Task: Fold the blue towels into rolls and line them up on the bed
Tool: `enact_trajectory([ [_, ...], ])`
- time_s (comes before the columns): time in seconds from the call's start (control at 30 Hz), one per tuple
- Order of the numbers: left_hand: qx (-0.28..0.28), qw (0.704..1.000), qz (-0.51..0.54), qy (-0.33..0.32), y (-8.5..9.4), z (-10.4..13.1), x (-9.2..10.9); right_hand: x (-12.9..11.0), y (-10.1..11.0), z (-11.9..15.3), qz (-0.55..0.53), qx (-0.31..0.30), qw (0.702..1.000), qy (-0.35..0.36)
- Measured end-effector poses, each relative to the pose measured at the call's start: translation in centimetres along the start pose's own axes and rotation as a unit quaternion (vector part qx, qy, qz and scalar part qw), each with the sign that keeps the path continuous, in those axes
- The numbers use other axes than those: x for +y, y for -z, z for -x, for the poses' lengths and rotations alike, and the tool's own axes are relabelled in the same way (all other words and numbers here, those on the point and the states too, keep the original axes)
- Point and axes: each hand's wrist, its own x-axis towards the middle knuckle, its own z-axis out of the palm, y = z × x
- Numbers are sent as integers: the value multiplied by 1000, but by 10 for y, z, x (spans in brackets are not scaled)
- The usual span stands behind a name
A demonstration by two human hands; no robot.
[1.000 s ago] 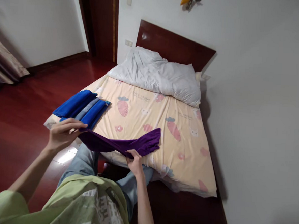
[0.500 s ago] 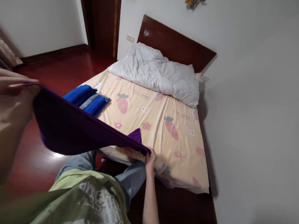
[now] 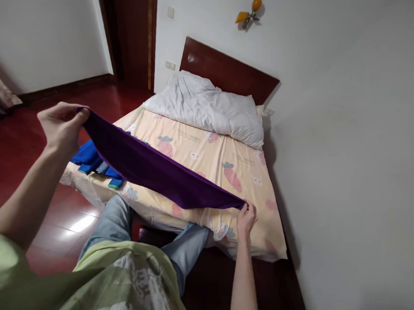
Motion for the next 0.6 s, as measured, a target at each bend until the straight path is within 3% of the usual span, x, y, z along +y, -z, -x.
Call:
enact_trajectory([
  [0.07,-24,1000,-14,6,-3,-8,1,-2,19,-21,13,15,999,25],
  [0.27,-112,992,-33,42,-10,-29,-12,-3,79,-78,65,-34,989,127],
  [0.4,-146,987,-33,66,-20,-30,-21,-4,106,-89,131,-29,985,111],
  [0.5,-159,984,-4,82,-27,-28,-17,-6,123,-90,169,-36,980,94],
  [0.6,-218,972,11,92,-26,-30,-10,-12,141,-91,194,-36,978,63],
])
